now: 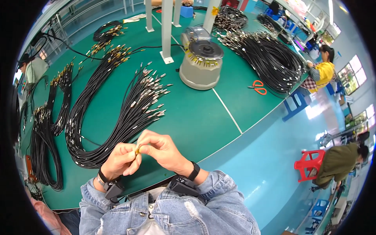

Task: The person gathers a bundle of cables, picks up a single cable, and applies a piece of yellow tape to the connector by hand before setting it back down. They then repeat the process with another cable.

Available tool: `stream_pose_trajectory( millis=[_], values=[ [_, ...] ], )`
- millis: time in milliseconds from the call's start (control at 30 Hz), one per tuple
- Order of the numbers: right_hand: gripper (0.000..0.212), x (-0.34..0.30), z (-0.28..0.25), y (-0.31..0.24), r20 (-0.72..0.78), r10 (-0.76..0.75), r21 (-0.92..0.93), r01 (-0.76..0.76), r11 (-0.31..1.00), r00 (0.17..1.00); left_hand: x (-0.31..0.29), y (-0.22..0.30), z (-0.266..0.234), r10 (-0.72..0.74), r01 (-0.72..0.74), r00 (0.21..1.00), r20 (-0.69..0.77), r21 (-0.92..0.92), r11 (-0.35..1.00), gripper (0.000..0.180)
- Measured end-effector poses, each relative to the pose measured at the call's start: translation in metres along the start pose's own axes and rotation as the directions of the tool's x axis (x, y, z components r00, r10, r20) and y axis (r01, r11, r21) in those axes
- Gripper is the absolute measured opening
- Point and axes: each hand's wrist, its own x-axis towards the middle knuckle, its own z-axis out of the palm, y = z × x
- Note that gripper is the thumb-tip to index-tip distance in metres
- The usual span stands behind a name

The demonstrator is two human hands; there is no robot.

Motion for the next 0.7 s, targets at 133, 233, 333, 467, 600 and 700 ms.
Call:
stream_pose_trajectory(
  millis=[133, 233, 333, 467, 600, 700],
  values=[
    [0.010, 0.004, -0.019, -0.019, 0.115, 0.096, -0.198, -0.072, 0.978, 0.989, 0.002, 0.000, 0.005, -0.019, 0.012, 0.999, 0.044, 0.159, 0.987, 0.023],
    [0.014, 0.017, -0.077, -0.052, -0.190, 0.008, -0.627, -0.127, 0.769, 0.982, 0.003, -0.015, 0.007, 0.055, -0.033, 0.997, -0.048, 0.377, 0.925, 0.020],
    [0.022, 0.016, -0.199, -0.085, -0.418, -0.298, -0.857, -0.264, 0.443, 0.858, 0.013, -0.040, 0.005, 0.201, -0.057, 0.963, -0.178, 0.595, 0.802, 0.015],
    [0.030, -0.017, -0.365, -0.137, -0.453, -0.513, -0.798, -0.588, -0.131, 0.729, 0.021, -0.052, -0.004, 0.480, -0.084, 0.874, -0.071, 0.952, 0.293, 0.009],
    [0.029, -0.039, -0.412, -0.132, -0.478, -0.447, -0.686, -0.639, -0.347, 0.756, 0.022, -0.051, -0.004, 0.631, -0.063, 0.776, 0.031, 0.998, 0.027, 0.011],
    [0.026, -0.032, -0.391, -0.107, -0.386, -0.429, -0.780, -0.538, -0.319, 0.816, 0.018, -0.053, -0.004, 0.720, -0.012, 0.686, 0.105, 0.991, -0.133, 0.016]
  ],
)
